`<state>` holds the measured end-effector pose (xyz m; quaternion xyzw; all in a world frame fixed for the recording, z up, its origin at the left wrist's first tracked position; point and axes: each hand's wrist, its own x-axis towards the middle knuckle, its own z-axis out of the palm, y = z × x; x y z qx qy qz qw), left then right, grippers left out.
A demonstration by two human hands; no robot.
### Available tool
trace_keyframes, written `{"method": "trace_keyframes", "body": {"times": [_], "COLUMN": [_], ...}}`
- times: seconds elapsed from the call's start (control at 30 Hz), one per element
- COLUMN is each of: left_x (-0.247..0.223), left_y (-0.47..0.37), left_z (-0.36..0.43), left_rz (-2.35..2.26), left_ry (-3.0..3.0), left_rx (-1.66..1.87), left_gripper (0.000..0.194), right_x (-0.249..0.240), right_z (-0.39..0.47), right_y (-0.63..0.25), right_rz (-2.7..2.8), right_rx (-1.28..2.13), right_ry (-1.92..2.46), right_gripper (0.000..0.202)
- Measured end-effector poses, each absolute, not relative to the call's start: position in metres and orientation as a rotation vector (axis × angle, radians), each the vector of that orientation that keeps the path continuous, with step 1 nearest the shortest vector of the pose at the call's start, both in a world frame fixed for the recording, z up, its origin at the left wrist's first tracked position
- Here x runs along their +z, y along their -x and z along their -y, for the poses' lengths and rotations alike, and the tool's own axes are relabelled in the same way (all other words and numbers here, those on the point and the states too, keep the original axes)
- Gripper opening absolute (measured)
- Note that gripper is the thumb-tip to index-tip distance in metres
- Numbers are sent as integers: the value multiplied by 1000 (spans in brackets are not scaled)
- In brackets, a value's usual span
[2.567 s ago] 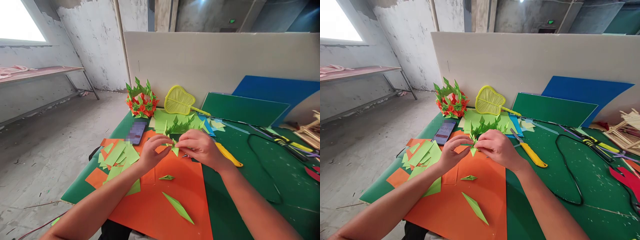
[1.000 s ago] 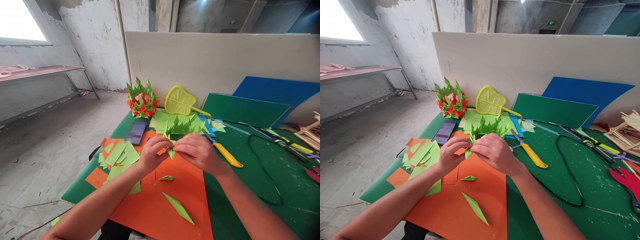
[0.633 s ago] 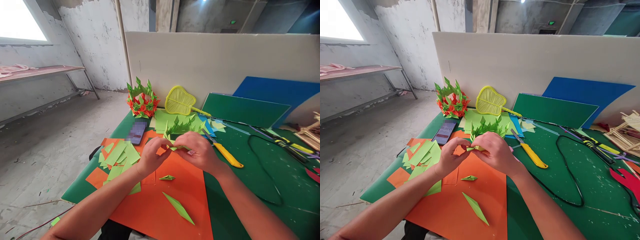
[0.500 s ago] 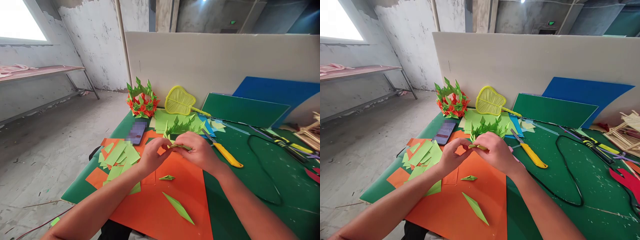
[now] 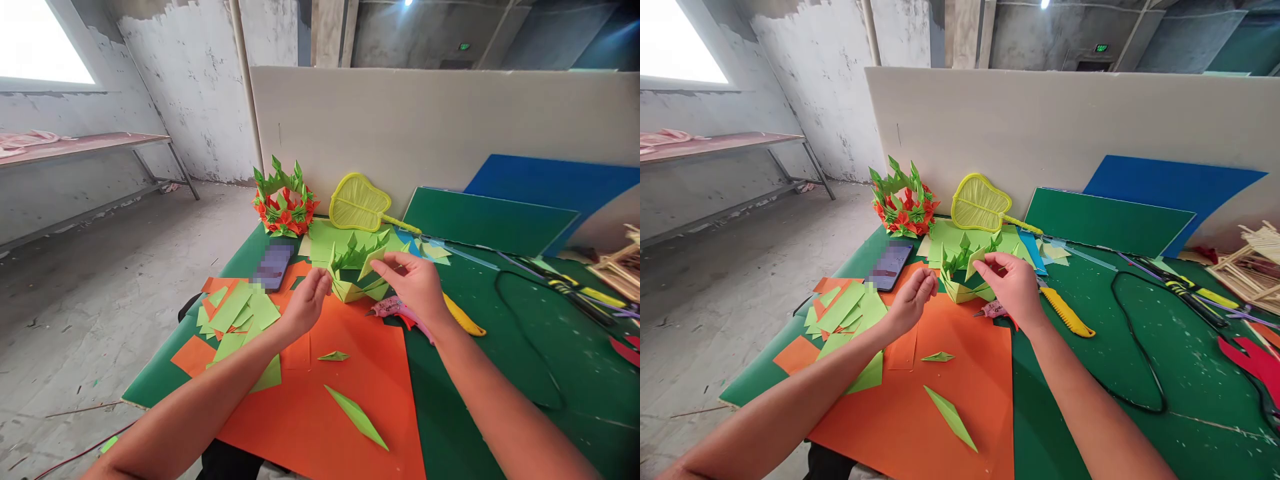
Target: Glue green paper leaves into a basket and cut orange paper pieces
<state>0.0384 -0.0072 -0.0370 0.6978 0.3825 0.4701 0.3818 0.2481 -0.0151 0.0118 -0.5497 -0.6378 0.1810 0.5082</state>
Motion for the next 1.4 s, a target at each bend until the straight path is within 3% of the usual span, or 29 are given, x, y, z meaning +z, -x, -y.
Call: {"method": "trace_keyframes", "body": {"times": [0.33,0.63,0.97,1.4], "left_x": [-41,-49,-50,-51], "left_y": [-46,-49,-62,-66], "left_z": [8,4,5,3], "left_rz": [-1163,-1118,-1043,-1029], "left_ry": [-2113,-2091,-1931,-1841], "left_rx": [1125,1232,1242,1290], "left_gripper": [13,22,18,11], "right_x": [-12,-11,-6,-7], "right_z": [9,13,22,21], "right_y": [-238,-232,-229,-229], "right_rz": [1727,1772,1664,1650], "right_rx": [201,253,674,780], "right_ry": [1316,1359,1399,1426], "right_gripper": [22,25,32,32]}}
